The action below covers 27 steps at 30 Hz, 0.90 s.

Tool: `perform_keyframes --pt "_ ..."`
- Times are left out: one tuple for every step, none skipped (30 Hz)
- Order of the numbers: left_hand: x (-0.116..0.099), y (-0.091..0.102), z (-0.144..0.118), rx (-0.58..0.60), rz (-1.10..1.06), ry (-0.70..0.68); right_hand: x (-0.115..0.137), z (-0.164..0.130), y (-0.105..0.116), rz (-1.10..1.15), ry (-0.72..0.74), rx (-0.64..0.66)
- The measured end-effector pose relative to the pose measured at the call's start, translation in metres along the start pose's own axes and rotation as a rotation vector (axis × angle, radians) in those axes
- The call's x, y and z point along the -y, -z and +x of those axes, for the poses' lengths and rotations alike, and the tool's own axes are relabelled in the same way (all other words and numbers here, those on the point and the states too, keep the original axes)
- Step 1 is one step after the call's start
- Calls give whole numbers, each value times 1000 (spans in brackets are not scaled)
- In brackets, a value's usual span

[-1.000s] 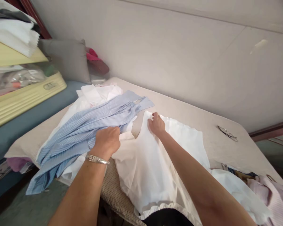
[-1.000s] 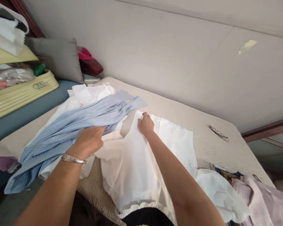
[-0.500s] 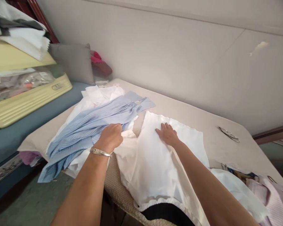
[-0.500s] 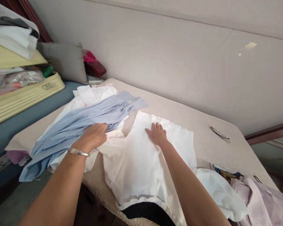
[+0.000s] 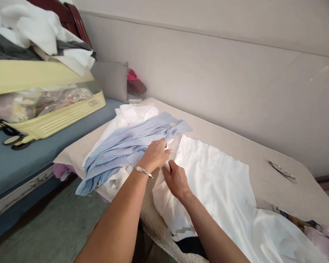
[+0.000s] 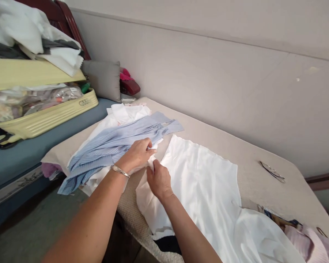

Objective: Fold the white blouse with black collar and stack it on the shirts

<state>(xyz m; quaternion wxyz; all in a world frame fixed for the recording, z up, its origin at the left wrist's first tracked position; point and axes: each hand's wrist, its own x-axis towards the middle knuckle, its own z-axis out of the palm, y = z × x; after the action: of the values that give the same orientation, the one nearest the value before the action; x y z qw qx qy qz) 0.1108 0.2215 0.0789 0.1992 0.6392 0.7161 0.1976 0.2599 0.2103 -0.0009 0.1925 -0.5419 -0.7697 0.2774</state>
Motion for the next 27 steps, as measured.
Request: perform_keyframes --pt "2 2 0 -11 -7 -4 -8 2 1 73 -32 17" --pt "4 4 0 -20 5 1 -16 3 3 149 -74 36" --pt "7 5 -1 -27 32 12 -24 2 6 222 -121 55" --pt "9 6 -2 -24 67 25 -31 0 9 288 -168 71" --pt "10 7 -3 -5 100 34 -38 -2 13 347 -211 81" --pt "11 7 -4 33 130 37 -44 -5 16 401 -254 85" --pt "11 6 -5 83 151 27 -48 -9 20 455 -293 83" --pt "10 5 -7 145 164 6 -51 -12 23 505 -327 75" --pt "8 3 -8 219 168 -18 -54 -15 27 547 -354 61" --pt "6 0 -9 296 166 -42 -55 -18 31 580 -371 45" --pt "4 -2 -10 367 162 -61 -56 -21 35 608 -381 26" --pt "1 -5 -11 427 161 -72 -57 -23 40 632 -382 8" --pt "-1 -8 -13 472 166 -73 -57 -26 45 652 -378 -5" --pt "-2 -10 -14 501 175 -69 -56 -28 49 666 -371 -15" --pt "-4 -12 -15 516 184 -65 -56 -31 54 675 -361 -22" --pt "-5 -14 -15 524 189 -62 -56 -34 59 678 -348 -23" --pt "-6 -16 -16 532 188 -62 -56 -37 64 675 -335 -21" --pt "-7 -17 -17 542 181 -66 -57 -41 68 666 -321 -23" --pt "-8 -18 -17 555 171 -77 -58 -45 73 654 -311 -33" --pt "-9 -18 -18 573 161 -91 -60 -50 78 640 -305 -52" --pt "-11 -18 -19 600 155 -106 -63 -56 84 626 -304 -82" --pt "-13 -19 -19 634 151 -119 -67 -64 89 610 -307 -122" --pt "-15 -19 -20 671 150 -127 -71 -72 94 592 -316 -167" --pt "-17 -19 -21 702 149 -132 -76 -81 99 575 -332 -214" --pt "-19 -19 -22 725 151 -136 -81 -91 103 559 -352 -258" --pt "-20 -19 -22 742 153 -137 -87 -102 105 542 -374 -296" --pt "-22 -20 -22 757 155 -139 -94 -113 106 525 -399 -321"
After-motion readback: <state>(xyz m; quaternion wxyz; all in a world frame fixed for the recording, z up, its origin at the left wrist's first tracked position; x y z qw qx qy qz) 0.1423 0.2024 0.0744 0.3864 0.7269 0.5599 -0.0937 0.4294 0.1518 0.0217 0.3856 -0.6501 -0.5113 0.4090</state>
